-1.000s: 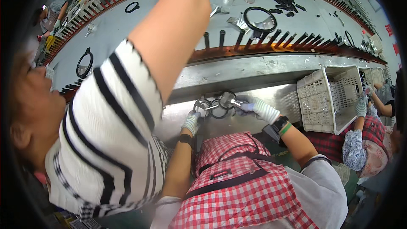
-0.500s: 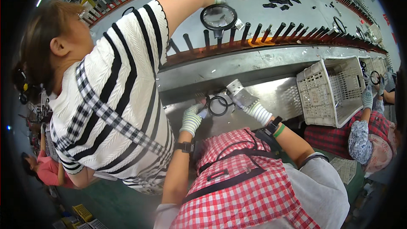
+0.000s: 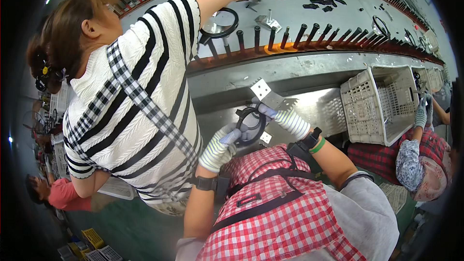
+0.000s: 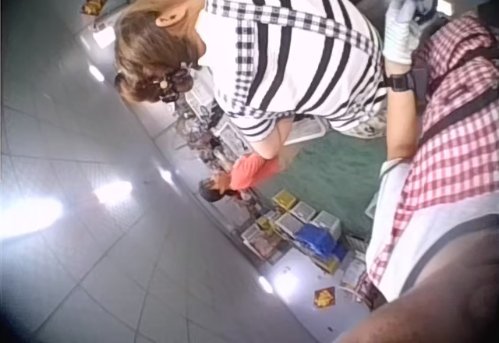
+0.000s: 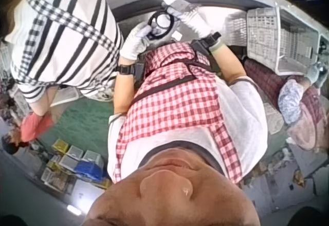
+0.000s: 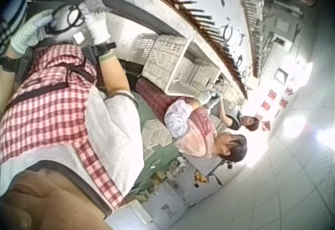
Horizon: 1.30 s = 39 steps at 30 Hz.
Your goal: Assembling the frames, lenses, and metal brackets of magnifying glasses on a production line.
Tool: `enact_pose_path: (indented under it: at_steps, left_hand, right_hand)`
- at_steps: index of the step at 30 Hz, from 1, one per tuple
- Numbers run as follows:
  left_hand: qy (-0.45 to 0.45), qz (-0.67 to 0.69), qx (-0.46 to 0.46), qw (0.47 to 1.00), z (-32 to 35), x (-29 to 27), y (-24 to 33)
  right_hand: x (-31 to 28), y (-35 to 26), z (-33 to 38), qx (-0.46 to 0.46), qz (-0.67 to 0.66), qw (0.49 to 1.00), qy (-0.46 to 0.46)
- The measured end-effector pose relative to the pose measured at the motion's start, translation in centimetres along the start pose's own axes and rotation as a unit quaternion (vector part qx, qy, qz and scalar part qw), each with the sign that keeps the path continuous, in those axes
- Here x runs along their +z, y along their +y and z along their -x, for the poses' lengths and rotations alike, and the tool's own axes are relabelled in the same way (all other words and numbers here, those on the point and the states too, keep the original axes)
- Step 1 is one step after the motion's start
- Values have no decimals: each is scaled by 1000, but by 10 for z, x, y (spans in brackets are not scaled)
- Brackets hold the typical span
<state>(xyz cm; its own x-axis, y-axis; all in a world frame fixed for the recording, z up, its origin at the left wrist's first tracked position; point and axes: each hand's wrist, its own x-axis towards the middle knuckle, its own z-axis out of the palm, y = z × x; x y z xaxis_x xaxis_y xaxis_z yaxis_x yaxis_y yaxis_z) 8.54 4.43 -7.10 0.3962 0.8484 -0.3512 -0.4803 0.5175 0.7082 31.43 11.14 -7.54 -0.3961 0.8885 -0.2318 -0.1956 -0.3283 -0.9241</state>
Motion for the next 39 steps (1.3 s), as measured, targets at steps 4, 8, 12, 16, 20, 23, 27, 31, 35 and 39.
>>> enact_pose_path:
  at_steps: [4, 8, 12, 16, 20, 23, 27, 31, 35, 39]
  left_hand:
    - [-71, 75, -40, 994, -10, 35, 2]
    - [-73, 149, -67, 984, -25, 43, 4]
    - [-68, 252, -76, 962, -6, 27, 22]
    - [-6, 296, -68, 953, 5, 21, 25]
    - [-24, 305, -46, 951, 9, 24, 22]
    - [-46, 263, -31, 963, 3, 29, 22]
    - [10, 218, -7, 976, 26, 18, 18]
    - [-7, 138, -38, 990, -12, 12, 8]
    - [22, 75, -22, 997, -13, 7, 1]
    - [72, 13, 1, 997, 6, 11, -2]
  right_hand:
    - [-22, -1, -1, -29, 70, 995, -72]
    - [-30, 1, -11, -125, 188, 965, -136]
    - [-31, -13, -11, -58, 87, 988, -115]
    - [-40, -27, 0, -126, 299, 945, -48]
    - [-23, -46, 19, -63, 413, 897, -145]
    - [-17, -43, 25, -38, 434, 884, -169]
    - [12, -34, 18, -104, 206, 956, -183]
    - [-23, -50, 29, 90, 154, 958, -226]
    - [-31, -65, 39, 87, 97, 972, -193]
    - [-25, -74, 41, 104, 153, 937, -298]
